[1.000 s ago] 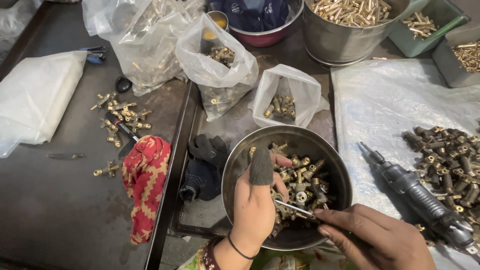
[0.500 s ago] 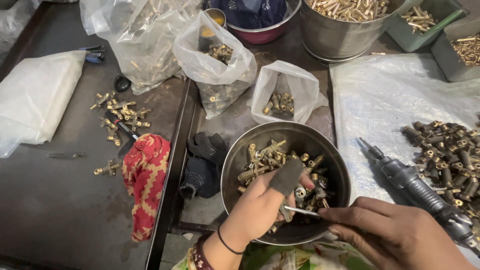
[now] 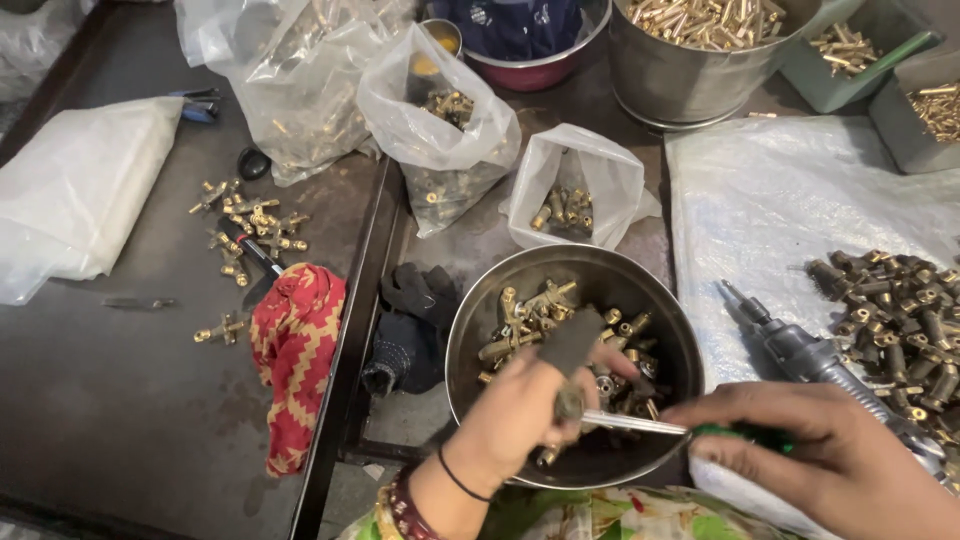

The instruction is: Assembling components onto brass pipe fittings using an electric screwdriver.

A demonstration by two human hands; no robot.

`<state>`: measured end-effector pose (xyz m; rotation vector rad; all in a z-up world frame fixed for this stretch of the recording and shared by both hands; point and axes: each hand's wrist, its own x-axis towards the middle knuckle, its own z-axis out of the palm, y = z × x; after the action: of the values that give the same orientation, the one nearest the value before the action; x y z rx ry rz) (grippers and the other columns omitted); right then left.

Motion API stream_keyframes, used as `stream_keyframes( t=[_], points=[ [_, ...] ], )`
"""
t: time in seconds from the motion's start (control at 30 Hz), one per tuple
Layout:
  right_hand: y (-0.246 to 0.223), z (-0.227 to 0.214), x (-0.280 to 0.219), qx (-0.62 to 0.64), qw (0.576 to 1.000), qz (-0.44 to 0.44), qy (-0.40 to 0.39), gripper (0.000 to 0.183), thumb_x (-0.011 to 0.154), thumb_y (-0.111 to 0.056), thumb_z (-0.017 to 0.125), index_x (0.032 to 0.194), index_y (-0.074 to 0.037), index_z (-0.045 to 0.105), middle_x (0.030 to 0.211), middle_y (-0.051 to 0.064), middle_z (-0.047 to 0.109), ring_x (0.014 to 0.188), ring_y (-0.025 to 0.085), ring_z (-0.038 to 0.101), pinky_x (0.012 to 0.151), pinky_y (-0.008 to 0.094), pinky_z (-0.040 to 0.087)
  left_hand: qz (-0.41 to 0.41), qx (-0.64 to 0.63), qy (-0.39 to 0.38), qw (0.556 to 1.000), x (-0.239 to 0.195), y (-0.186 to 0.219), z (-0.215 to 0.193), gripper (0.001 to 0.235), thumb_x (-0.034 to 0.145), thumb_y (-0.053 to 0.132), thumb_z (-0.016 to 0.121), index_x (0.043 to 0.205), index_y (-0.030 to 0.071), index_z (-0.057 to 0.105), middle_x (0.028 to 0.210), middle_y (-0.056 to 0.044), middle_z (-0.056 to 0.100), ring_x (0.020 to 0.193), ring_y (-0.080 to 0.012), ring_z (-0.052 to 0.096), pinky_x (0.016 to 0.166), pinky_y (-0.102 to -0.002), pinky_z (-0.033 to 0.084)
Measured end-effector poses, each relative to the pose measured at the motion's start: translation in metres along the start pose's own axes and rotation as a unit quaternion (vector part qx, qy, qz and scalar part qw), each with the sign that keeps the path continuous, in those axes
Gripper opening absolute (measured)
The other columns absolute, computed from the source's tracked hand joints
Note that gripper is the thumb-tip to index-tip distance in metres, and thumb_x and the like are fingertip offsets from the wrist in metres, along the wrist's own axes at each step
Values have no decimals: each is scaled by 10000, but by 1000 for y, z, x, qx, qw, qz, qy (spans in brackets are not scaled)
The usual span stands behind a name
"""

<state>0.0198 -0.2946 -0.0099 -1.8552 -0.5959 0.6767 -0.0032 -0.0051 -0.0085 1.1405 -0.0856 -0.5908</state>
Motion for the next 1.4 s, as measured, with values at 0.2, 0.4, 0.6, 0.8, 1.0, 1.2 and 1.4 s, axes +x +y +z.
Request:
stream_keyframes(
  t=[0.2, 0.4, 0.6, 0.8, 1.0, 1.2, 1.4],
  points=[
    [37, -1, -10, 61, 963, 120, 235, 306, 938, -124, 740, 1229, -39, 776, 997, 89, 725, 859, 145, 646, 730, 310, 557, 36, -7, 164, 986, 40, 33, -31, 424, 1082, 331, 383, 1213, 15, 632, 833, -61, 652, 637, -129, 601, 517, -277, 478],
    [46, -2, -24, 65, 933, 174, 308, 315, 969, -121, 721, 1272, -48, 766, 965, 105, 723, 815, 160, 639, 672, 317, 528, 113, -109, 246, 957, 90, 71, -48, 341, 1003, 165, 358, 1248, -36, 482, 1059, -138, 677, 895, -333, 731, 714, -428, 643],
    [88, -14, -37, -115, 909, 233, 326, 315, 934, -227, 725, 1229, -127, 772, 1097, 97, 757, 951, 210, 750, 822, 350, 604, 110, -10, 177, 978, 70, 47, -24, 377, 1000, 150, 404, 1276, -28, 589, 1155, -117, 725, 955, -232, 740, 722, -368, 620],
    [116, -36, -30, -490, 801, 120, 323, 592, 702, -393, 807, 1248, -187, 711, 1281, 92, 680, 1107, 294, 690, 953, 385, 553, 74, 5, 82, 994, 29, 36, 8, 313, 1062, 192, 511, 1219, -40, 651, 1030, -138, 748, 836, -191, 733, 699, -276, 570],
    [127, -40, -23, -451, 789, 293, 297, 781, 680, -397, 862, 1399, -169, 661, 1186, 97, 697, 975, 293, 734, 821, 382, 598, 105, 109, 28, 988, 13, 29, 43, 263, 1035, 113, 555, 1242, -14, 654, 1051, -136, 735, 857, -198, 713, 754, -302, 566],
    [142, -62, -51, -380, 852, 25, 359, 794, 613, -345, 807, 1344, -81, 645, 1168, 122, 687, 984, 290, 725, 862, 391, 597, 317, 565, 116, 753, 11, 48, 75, 568, 706, 135, 654, 1256, 2, 602, 1168, -201, 712, 1115, -405, 692, 964, -498, 510],
    [29, -74, -42, -520, 810, -195, 190, 742, 600, -359, 841, 1296, -163, 675, 1163, 60, 725, 980, 266, 749, 891, 451, 585, 313, 701, 82, 635, 25, 25, 81, 514, 802, 169, 687, 1276, 5, 576, 1133, -204, 722, 1149, -413, 682, 1058, -541, 467]
  ],
)
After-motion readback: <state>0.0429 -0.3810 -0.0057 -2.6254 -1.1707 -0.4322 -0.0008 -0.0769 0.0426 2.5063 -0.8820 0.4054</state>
